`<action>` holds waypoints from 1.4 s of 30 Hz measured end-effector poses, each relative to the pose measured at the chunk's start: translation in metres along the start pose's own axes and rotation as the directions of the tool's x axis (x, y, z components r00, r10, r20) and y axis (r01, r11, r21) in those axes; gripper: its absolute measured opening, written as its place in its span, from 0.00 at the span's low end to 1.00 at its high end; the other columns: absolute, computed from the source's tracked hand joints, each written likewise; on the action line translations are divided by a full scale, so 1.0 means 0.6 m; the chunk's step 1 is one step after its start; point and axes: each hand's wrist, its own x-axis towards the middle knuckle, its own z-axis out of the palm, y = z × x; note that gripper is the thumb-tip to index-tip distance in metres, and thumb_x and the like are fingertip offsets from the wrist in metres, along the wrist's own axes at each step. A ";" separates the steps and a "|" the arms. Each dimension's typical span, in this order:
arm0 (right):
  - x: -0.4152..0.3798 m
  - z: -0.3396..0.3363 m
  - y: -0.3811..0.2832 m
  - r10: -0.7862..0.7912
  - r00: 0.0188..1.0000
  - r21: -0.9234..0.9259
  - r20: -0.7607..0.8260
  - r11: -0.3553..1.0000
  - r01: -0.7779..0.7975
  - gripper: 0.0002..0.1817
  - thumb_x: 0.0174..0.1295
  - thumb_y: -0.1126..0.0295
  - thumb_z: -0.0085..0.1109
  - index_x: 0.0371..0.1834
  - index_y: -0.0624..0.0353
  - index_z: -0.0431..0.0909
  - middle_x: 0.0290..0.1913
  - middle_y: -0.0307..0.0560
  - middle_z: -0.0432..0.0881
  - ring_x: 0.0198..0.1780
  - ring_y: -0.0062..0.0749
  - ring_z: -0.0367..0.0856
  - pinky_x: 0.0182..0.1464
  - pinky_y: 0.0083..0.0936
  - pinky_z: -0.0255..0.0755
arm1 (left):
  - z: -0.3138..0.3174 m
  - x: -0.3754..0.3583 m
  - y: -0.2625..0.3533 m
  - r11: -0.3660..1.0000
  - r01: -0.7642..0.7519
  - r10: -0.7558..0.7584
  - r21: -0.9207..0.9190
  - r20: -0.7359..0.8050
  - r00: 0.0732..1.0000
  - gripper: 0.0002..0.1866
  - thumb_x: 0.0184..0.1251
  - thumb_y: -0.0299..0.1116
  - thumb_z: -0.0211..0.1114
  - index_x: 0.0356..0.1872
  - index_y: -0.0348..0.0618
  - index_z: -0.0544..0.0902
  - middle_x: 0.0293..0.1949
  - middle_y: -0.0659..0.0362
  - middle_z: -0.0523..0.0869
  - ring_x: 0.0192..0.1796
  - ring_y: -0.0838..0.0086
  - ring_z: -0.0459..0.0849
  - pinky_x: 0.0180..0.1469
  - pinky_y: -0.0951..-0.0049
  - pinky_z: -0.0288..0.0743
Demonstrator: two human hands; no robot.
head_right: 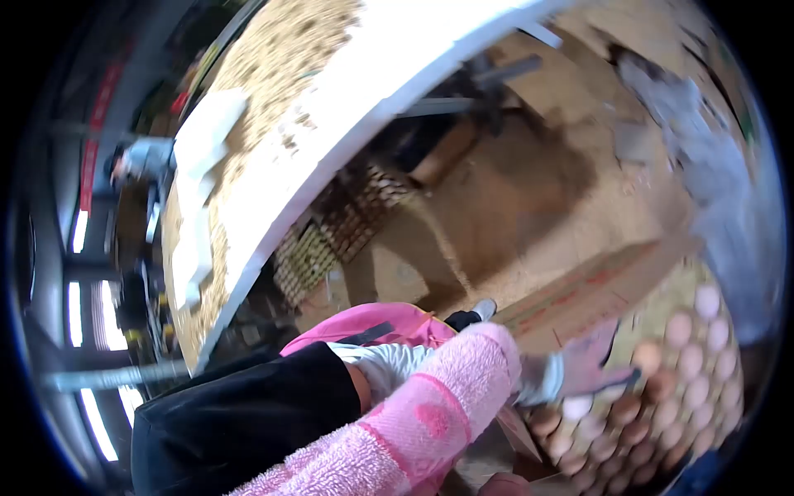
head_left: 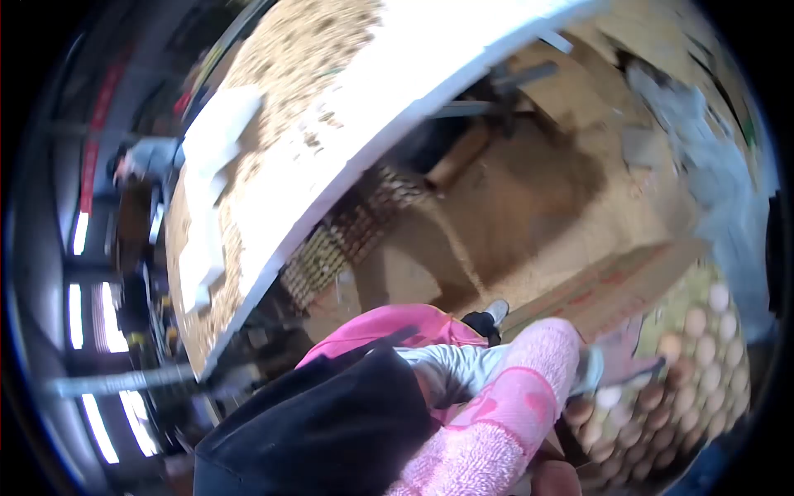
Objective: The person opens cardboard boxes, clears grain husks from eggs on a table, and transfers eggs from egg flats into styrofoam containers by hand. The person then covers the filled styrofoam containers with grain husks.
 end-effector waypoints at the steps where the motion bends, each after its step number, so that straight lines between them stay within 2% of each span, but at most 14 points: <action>1: -0.010 0.014 -0.030 -0.011 0.999 0.010 0.037 1.000 0.010 0.25 0.64 0.61 0.56 0.59 0.67 0.70 0.55 0.51 0.76 0.56 0.35 0.73 0.59 0.31 0.67 | -0.037 -0.033 0.017 0.999 0.009 -0.009 -0.045 -0.001 1.000 0.48 0.59 0.59 0.60 0.69 0.31 0.54 0.67 0.36 0.61 0.70 0.46 0.59 0.72 0.58 0.51; 9: -0.201 0.154 -0.303 -0.222 0.896 0.244 0.384 0.961 0.133 0.23 0.67 0.62 0.51 0.61 0.64 0.69 0.57 0.53 0.74 0.58 0.36 0.72 0.59 0.32 0.67 | -0.419 -0.325 -0.044 0.952 0.283 -0.303 -0.118 -0.221 0.927 0.52 0.59 0.66 0.55 0.71 0.32 0.51 0.68 0.39 0.63 0.68 0.53 0.67 0.70 0.67 0.58; 11: -0.275 0.210 -0.383 -0.310 0.799 0.333 0.515 0.931 0.147 0.22 0.68 0.62 0.50 0.61 0.64 0.69 0.57 0.54 0.74 0.59 0.36 0.71 0.59 0.32 0.67 | -0.507 -0.381 -0.147 0.949 0.291 -0.313 -0.124 -0.504 0.805 0.49 0.58 0.63 0.58 0.70 0.36 0.56 0.67 0.40 0.65 0.67 0.53 0.68 0.69 0.66 0.60; 20: -0.730 0.600 -0.818 -0.442 -0.097 0.430 0.892 0.895 -0.120 0.22 0.69 0.55 0.49 0.56 0.62 0.74 0.48 0.40 0.79 0.49 0.25 0.74 0.53 0.26 0.68 | -0.929 -0.758 -0.466 0.871 -0.298 -0.294 -0.391 -0.900 0.322 0.35 0.67 0.52 0.57 0.58 0.27 0.65 0.50 0.36 0.79 0.55 0.47 0.77 0.58 0.61 0.69; 21: -0.748 0.660 -0.830 -0.578 -0.182 0.598 0.795 0.798 0.077 0.22 0.70 0.54 0.45 0.54 0.61 0.75 0.47 0.38 0.79 0.48 0.23 0.74 0.51 0.24 0.68 | -0.967 -0.770 -0.522 0.877 -0.202 -0.371 -0.435 -0.883 0.288 0.33 0.67 0.47 0.58 0.64 0.31 0.62 0.53 0.35 0.76 0.53 0.45 0.77 0.57 0.60 0.70; 25: -0.837 0.750 -0.929 -0.324 -0.278 0.274 0.905 0.940 -0.202 0.22 0.72 0.60 0.44 0.65 0.58 0.68 0.58 0.42 0.76 0.57 0.26 0.73 0.62 0.24 0.64 | -1.049 -0.823 -0.617 0.996 0.093 -0.049 -0.013 -0.918 0.393 0.28 0.67 0.36 0.53 0.69 0.48 0.63 0.57 0.26 0.67 0.53 0.37 0.75 0.59 0.58 0.70; 26: -0.815 0.823 -0.922 -0.406 -0.355 0.510 0.842 0.814 0.277 0.23 0.72 0.59 0.44 0.65 0.59 0.68 0.58 0.43 0.76 0.59 0.26 0.72 0.62 0.24 0.63 | -1.056 -0.832 -0.612 0.988 0.149 -0.100 -0.043 -0.910 0.402 0.29 0.66 0.41 0.53 0.68 0.50 0.64 0.56 0.27 0.69 0.54 0.38 0.76 0.60 0.58 0.70; 28: -0.832 0.841 -0.945 -0.217 -0.220 0.270 0.951 0.929 0.253 0.22 0.71 0.59 0.45 0.63 0.60 0.70 0.57 0.47 0.77 0.58 0.31 0.73 0.60 0.24 0.63 | -1.075 -0.877 -0.534 0.927 0.207 -0.372 -0.313 -0.840 0.395 0.31 0.63 0.52 0.53 0.66 0.53 0.67 0.55 0.32 0.74 0.54 0.43 0.77 0.59 0.57 0.70; 30: -0.844 0.865 -0.985 -0.388 0.063 0.122 0.920 0.435 0.892 0.24 0.62 0.59 0.58 0.59 0.57 0.73 0.55 0.57 0.76 0.58 0.47 0.73 0.59 0.29 0.66 | -1.132 -0.957 -0.371 0.802 0.595 -0.400 -0.055 -0.788 0.468 0.22 0.62 0.48 0.61 0.53 0.46 0.80 0.48 0.43 0.83 0.52 0.54 0.81 0.57 0.63 0.72; 32: -0.909 0.858 -1.051 -0.837 -0.120 0.470 0.534 0.176 0.865 0.30 0.53 0.49 0.65 0.53 0.58 0.76 0.52 0.51 0.79 0.53 0.45 0.77 0.55 0.34 0.69 | -1.197 -0.949 -0.316 0.873 0.483 -0.253 -0.061 -0.905 0.343 0.26 0.58 0.49 0.65 0.56 0.50 0.78 0.47 0.46 0.83 0.50 0.56 0.81 0.56 0.63 0.72; 34: -0.968 0.905 -1.100 -0.728 -0.583 0.758 0.361 -0.135 0.638 0.28 0.50 0.52 0.67 0.53 0.53 0.76 0.51 0.46 0.79 0.54 0.42 0.75 0.56 0.33 0.68 | -1.283 -0.893 -0.368 0.811 0.448 0.189 0.377 -0.893 0.409 0.32 0.53 0.51 0.69 0.60 0.54 0.75 0.50 0.50 0.81 0.53 0.57 0.79 0.56 0.61 0.71; 36: -1.013 0.938 -1.093 -0.466 -0.770 0.672 0.435 -0.401 0.622 0.27 0.49 0.56 0.68 0.52 0.51 0.76 0.48 0.44 0.79 0.53 0.41 0.75 0.56 0.33 0.68 | -1.329 -0.848 -0.358 0.357 0.765 -0.066 0.536 -0.802 0.593 0.36 0.51 0.52 0.70 0.63 0.56 0.71 0.58 0.56 0.76 0.58 0.61 0.75 0.60 0.61 0.68; 40: -0.989 0.963 -1.115 -0.473 -0.825 0.821 0.309 -0.306 0.483 0.26 0.46 0.65 0.71 0.51 0.54 0.76 0.43 0.44 0.81 0.50 0.42 0.76 0.56 0.33 0.69 | -1.356 -0.846 -0.417 0.453 0.622 0.003 0.639 -0.699 0.716 0.29 0.53 0.46 0.69 0.57 0.53 0.76 0.50 0.57 0.81 0.56 0.63 0.77 0.62 0.62 0.66; 42: -0.972 0.963 -1.126 -0.619 -0.689 0.911 0.378 0.115 0.396 0.26 0.47 0.70 0.68 0.52 0.60 0.77 0.47 0.49 0.82 0.50 0.38 0.79 0.56 0.30 0.72 | -1.344 -0.878 -0.414 0.534 0.432 0.330 0.727 -0.649 0.685 0.24 0.59 0.39 0.65 0.56 0.43 0.76 0.47 0.57 0.83 0.53 0.64 0.79 0.64 0.63 0.67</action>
